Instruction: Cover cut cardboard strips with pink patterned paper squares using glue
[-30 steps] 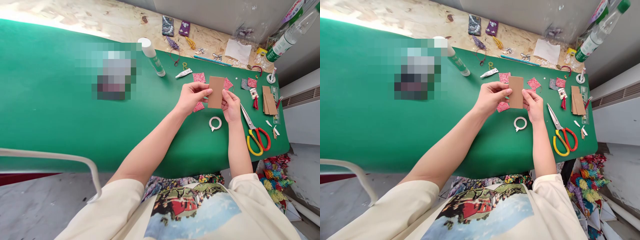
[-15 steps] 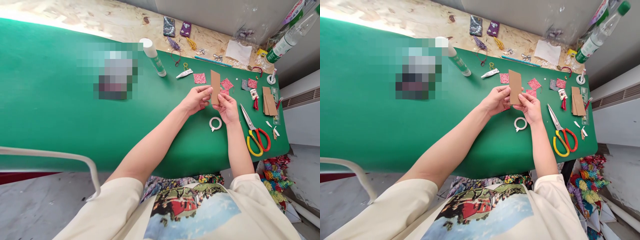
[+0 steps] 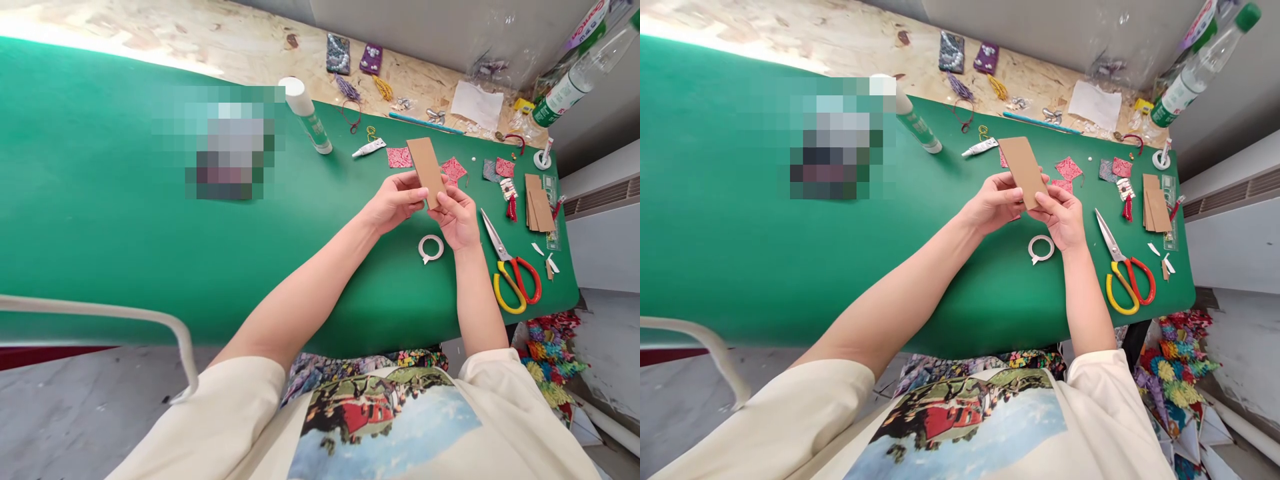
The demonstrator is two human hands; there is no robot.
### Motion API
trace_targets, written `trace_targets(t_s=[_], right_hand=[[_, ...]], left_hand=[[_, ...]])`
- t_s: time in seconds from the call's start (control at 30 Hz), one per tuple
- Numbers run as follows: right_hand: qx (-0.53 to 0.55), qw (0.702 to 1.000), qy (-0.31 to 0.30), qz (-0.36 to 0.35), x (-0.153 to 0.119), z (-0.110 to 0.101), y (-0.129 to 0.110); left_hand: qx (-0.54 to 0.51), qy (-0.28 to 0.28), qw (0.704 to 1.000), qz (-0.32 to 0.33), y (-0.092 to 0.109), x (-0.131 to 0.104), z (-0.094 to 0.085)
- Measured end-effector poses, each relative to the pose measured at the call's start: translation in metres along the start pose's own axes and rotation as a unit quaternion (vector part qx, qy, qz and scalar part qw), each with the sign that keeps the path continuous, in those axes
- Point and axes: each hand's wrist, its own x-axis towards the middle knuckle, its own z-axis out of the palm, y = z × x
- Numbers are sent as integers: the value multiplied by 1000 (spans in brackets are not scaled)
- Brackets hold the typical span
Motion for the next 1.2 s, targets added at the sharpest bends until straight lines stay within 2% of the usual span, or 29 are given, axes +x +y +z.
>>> trace_targets(t_s=[0.13, 0.23, 0.47, 0.6, 0.7, 0.77, 0.8, 0.87, 0.9, 0.93, 0.97, 1.03, 1.13, 1.2], right_hand=[[-71, 992, 53, -91, 0, 0, 2], [-104, 984, 70, -125, 0, -2, 4], [-88, 993, -6, -79, 1, -9, 4], [-79, 996, -13, -47, 2, -11, 5], [-119, 990, -1, -76, 0, -11, 9], [-211, 963, 30, -163, -3, -9, 13], [-281, 931, 48, -228, -5, -8, 15], [-428, 828, 70, -355, -9, -4, 20], [-487, 775, 67, -397, -10, -2, 22], [-533, 733, 55, -420, -11, 0, 25], [-564, 706, 38, -427, -12, 2, 27], [-594, 688, -4, -418, -13, 5, 29], [-575, 708, -43, -407, -14, 7, 28], [-550, 725, -32, -413, -16, 6, 24]], left_hand=[[10, 32, 999, 34, -1, 0, -1], [37, 68, 996, 55, -5, 2, -3], [62, 106, 990, 68, -6, 6, -8], [47, 95, 992, 68, -5, 5, -7], [47, 108, 989, 89, -8, 6, -8], [55, 123, 985, 106, -10, 6, -9], [58, 125, 985, 108, -11, 7, -8], [47, 118, 987, 95, -10, 6, -7], [33, 113, 989, 85, -9, 6, -5], [16, 110, 991, 74, -7, 5, -3], [-1, 109, 992, 63, -5, 4, -1], [-26, 111, 993, 35, 0, 2, 2], [-52, 106, 993, 2, 5, 1, 2], [-70, 101, 992, -6, 6, 2, 0]])
